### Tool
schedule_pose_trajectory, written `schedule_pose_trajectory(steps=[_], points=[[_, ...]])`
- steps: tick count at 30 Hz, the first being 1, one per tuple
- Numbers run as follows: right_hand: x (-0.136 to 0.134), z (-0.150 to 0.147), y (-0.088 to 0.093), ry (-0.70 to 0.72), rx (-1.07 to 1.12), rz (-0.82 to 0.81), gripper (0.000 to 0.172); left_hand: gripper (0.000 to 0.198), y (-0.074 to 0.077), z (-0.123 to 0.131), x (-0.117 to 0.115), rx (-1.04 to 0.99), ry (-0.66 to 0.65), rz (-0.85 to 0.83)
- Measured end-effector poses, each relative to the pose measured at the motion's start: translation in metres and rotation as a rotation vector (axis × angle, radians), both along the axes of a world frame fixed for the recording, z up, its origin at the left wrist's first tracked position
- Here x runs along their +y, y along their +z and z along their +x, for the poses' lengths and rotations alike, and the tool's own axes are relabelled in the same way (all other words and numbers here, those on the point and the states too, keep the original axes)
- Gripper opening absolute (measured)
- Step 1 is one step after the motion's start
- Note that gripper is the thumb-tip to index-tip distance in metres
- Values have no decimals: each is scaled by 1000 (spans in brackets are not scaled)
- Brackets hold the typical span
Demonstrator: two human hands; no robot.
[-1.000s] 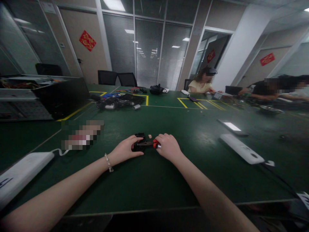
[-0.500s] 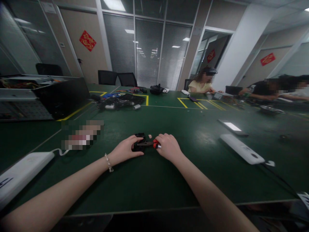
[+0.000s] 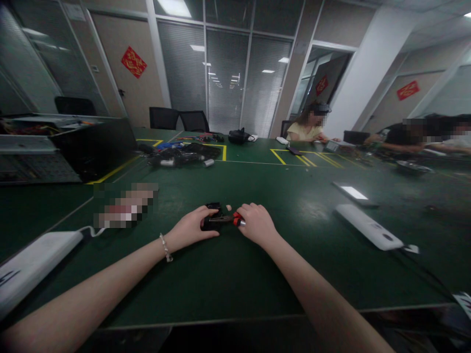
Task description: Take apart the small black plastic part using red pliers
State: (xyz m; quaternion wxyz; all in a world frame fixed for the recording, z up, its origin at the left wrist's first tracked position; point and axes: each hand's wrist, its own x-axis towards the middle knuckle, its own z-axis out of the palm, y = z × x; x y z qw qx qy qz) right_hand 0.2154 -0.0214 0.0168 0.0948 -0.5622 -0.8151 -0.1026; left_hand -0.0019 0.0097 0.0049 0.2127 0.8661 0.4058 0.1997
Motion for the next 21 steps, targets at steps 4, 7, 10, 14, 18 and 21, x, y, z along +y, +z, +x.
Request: schedule_pose_trajectory(steps=[4,7,10,14,18,21], points=[[-1,1,0,-7,-12,-1,18,59,-1,0,0,-6,1,-1],[-1,0,0,-2,-12,1,19,59,-1,0,0,-4,-3,-5],[0,0,0,0,-7,0,19,59,0,0,0,0,-11,-8],[0,-1,1,-4,12,-5,18,54,3,-1,-1,7,-23,-23],[-1,1,1,-6,21,-10,19,51,2,-1,-1,2,-26,-12],[-1,1,1,-3,21,2,19,51,0,-1,0,-6,-33,-3]])
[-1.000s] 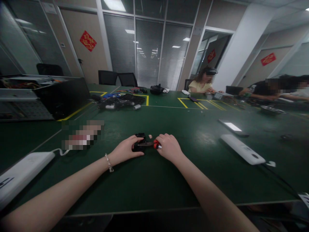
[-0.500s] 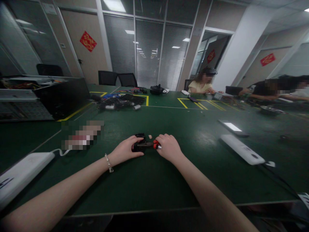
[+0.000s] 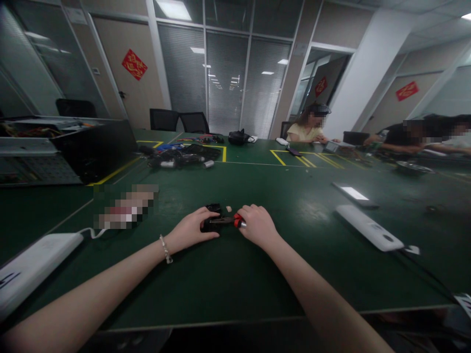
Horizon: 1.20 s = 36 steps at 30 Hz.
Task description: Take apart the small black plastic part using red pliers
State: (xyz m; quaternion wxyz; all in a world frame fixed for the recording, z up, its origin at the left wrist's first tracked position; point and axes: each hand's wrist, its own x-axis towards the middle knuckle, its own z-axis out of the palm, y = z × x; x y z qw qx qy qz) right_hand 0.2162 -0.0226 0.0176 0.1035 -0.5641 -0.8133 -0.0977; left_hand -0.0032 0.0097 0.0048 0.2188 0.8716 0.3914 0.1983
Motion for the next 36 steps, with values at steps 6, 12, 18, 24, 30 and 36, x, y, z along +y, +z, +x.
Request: schedule_pose_trajectory(steps=[6,12,18,24,30,36], points=[[2,-2,0,3,-3,-2,18,50,-2,0,0,1,-3,14],[1,-1,0,-7,-16,-2,18,50,-1,0,0,9,0,39],[0,0,1,-4,-4,-8,18,49,-1,0,1,12,10,19],[3,-1,-1,1,-6,-10,19,49,-2,1,0,3,5,11],[2,1,-2,-6,-12,1,19,49,1,1,0,6,10,1],[1,-1,0,7,-9,3,20,49,0,1,0,4,10,-12]])
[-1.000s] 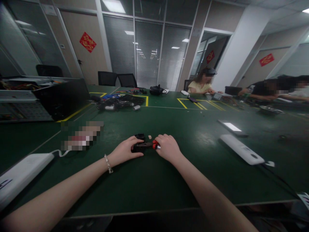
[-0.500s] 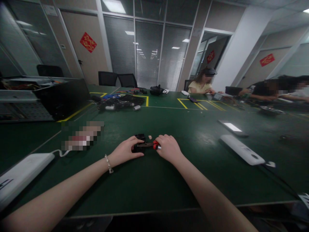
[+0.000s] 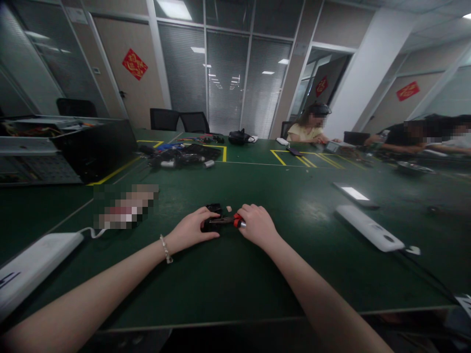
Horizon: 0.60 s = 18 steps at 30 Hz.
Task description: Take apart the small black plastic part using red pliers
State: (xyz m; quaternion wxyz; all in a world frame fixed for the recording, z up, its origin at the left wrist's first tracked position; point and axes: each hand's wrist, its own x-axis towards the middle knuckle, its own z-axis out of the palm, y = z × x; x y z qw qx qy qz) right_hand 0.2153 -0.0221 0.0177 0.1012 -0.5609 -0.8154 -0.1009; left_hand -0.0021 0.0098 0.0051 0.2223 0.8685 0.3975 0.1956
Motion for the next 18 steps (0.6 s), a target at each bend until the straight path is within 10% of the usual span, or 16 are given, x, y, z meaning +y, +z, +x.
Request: schedule_pose_trajectory(steps=[18], points=[[2,3,-3,0,-5,10,21,50,-3,0,1,-2,1,10]])
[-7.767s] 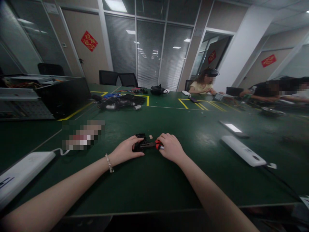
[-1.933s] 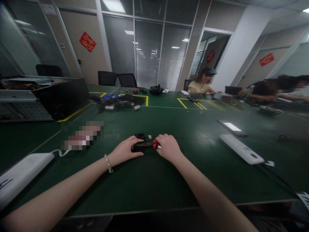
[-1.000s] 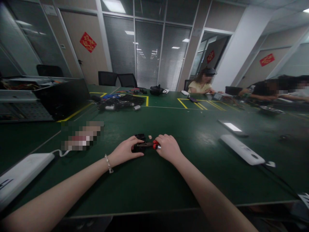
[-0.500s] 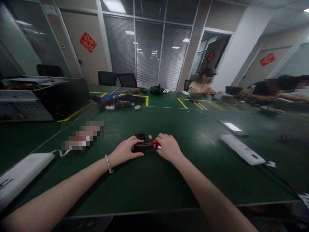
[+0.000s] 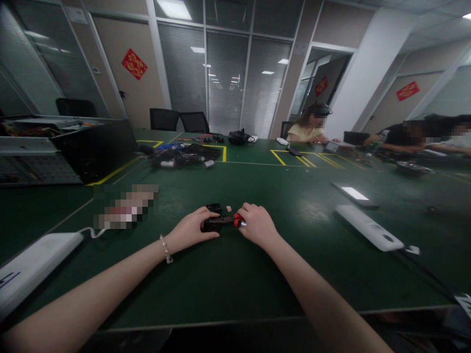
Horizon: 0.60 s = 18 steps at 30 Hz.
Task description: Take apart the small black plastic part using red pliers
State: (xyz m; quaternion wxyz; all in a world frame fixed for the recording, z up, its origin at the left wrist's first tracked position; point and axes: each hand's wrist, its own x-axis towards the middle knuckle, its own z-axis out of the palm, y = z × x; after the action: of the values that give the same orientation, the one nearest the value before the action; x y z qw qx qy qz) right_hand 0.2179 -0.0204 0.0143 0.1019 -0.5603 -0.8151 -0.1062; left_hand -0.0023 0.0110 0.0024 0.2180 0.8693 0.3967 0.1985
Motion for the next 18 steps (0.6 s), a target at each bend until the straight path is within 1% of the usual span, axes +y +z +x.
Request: schedule_pose_trajectory(steps=[10,18], points=[[0,1,0,-5,7,-21,21,51,3,0,-1,8,5,-2],[0,-1,0,5,6,-6,21,49,2,1,-2,4,-1,29]])
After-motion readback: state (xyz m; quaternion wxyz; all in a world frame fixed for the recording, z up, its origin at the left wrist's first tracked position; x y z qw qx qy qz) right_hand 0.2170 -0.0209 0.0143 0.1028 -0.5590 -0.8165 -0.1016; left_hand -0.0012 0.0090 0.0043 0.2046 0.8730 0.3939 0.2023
